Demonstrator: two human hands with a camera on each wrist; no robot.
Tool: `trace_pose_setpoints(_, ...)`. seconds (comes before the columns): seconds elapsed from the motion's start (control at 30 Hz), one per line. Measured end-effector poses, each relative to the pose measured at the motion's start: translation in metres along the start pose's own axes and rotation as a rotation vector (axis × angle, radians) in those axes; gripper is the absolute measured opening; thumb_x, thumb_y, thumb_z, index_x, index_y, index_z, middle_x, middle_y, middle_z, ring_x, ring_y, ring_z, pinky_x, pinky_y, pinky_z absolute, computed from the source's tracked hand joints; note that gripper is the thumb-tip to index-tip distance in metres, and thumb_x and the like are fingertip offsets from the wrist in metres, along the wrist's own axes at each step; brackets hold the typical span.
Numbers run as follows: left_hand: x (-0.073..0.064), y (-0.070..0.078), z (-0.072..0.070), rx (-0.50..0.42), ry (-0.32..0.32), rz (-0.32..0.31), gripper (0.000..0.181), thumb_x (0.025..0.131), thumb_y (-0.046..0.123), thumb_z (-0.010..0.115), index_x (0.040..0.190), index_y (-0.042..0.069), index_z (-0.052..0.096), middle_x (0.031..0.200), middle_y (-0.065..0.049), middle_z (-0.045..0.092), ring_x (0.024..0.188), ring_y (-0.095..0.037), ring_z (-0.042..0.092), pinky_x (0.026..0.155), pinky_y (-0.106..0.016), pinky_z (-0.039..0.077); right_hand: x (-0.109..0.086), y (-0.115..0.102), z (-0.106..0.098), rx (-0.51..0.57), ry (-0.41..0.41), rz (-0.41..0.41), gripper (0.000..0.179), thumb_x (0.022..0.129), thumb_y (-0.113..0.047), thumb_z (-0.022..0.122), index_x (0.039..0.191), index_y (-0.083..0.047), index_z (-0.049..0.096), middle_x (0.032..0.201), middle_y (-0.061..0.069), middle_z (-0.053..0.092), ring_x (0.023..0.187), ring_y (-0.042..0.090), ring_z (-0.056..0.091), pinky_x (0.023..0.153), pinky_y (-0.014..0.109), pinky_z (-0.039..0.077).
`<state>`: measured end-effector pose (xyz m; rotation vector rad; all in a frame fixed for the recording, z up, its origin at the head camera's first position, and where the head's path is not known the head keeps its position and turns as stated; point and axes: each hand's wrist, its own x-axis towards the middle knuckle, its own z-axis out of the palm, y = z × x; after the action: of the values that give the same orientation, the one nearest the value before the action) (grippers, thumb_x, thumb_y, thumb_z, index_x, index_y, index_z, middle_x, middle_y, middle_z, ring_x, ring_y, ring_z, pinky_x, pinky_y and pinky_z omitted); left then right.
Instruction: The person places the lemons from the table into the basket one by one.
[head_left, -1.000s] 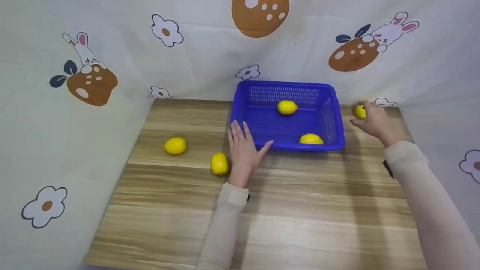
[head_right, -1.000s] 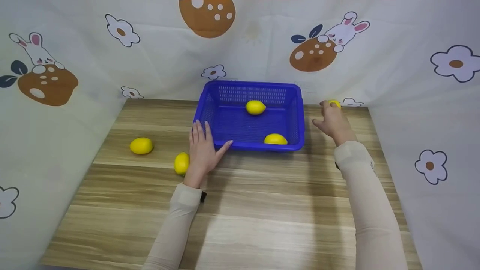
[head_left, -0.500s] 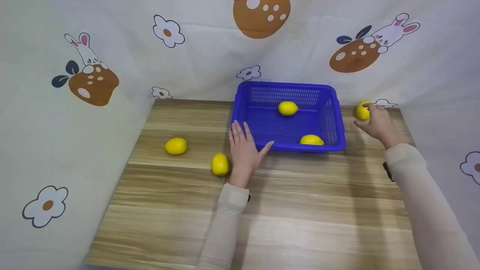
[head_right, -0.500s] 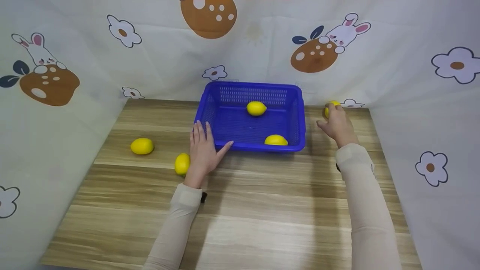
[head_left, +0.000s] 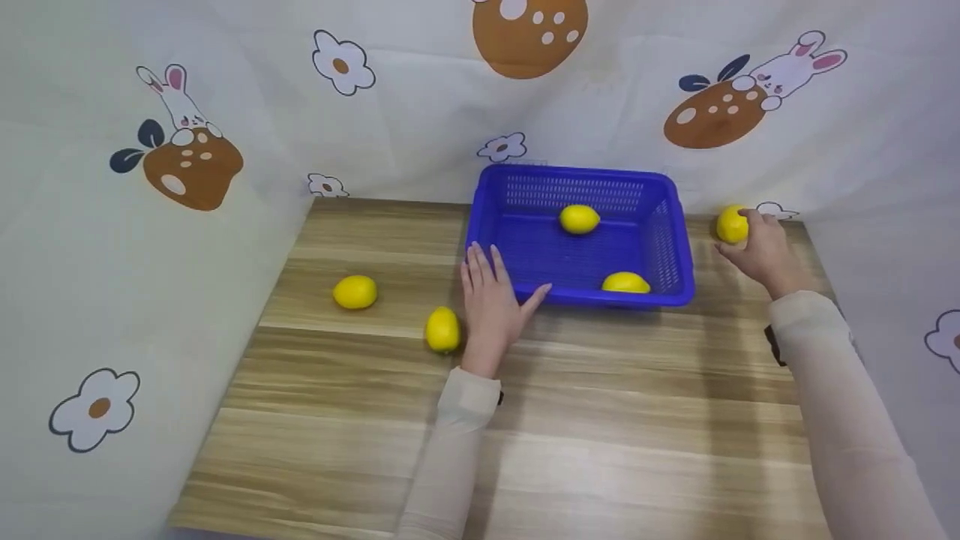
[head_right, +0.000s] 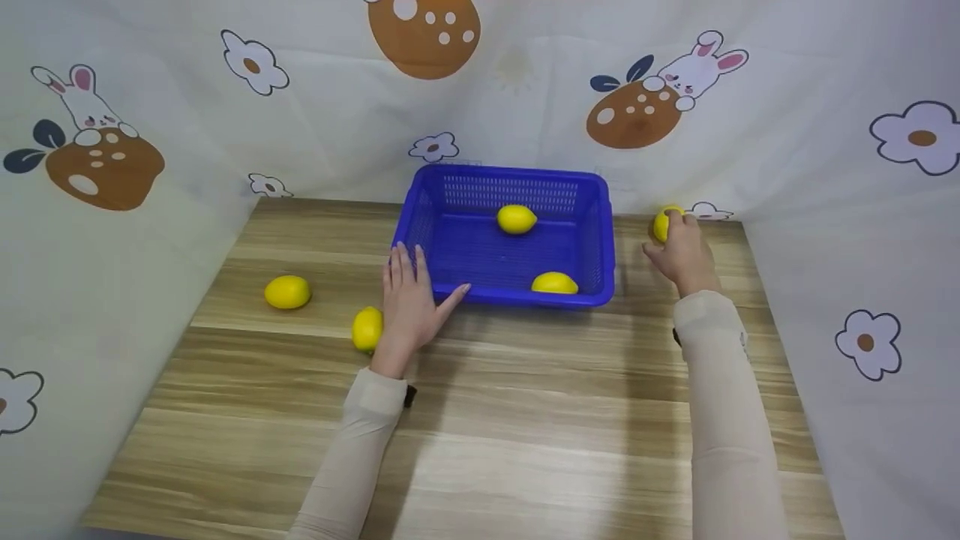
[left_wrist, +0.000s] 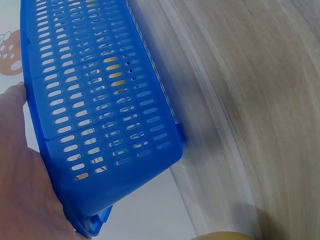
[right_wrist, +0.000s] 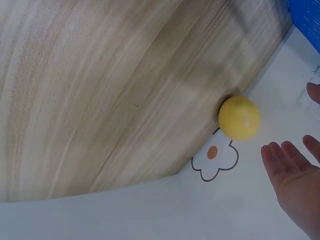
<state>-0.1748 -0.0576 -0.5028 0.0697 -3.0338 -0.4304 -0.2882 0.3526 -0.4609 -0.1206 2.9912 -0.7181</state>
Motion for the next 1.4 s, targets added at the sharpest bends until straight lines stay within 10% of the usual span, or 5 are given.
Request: trace_pose_setpoints(1.4, 0.000, 0.000, 0.001, -0.007, 0.013, 0.008, 0.111, 0.098, 0.081, 0.040, 0.167, -0.003, 0.015, 0.173, -0.032, 0.005, 0.163, -0.041, 0.007, 0.133, -0.052, 0.010, 0.021, 0.033, 0.025, 0.084, 0.008, 0.146, 0.094, 0.100, -0.028, 0.066, 0.162, 0.013, 0.009, 0.154, 0.052, 0.021, 0.143, 0.066, 0.030, 0.120, 0.074, 0.025)
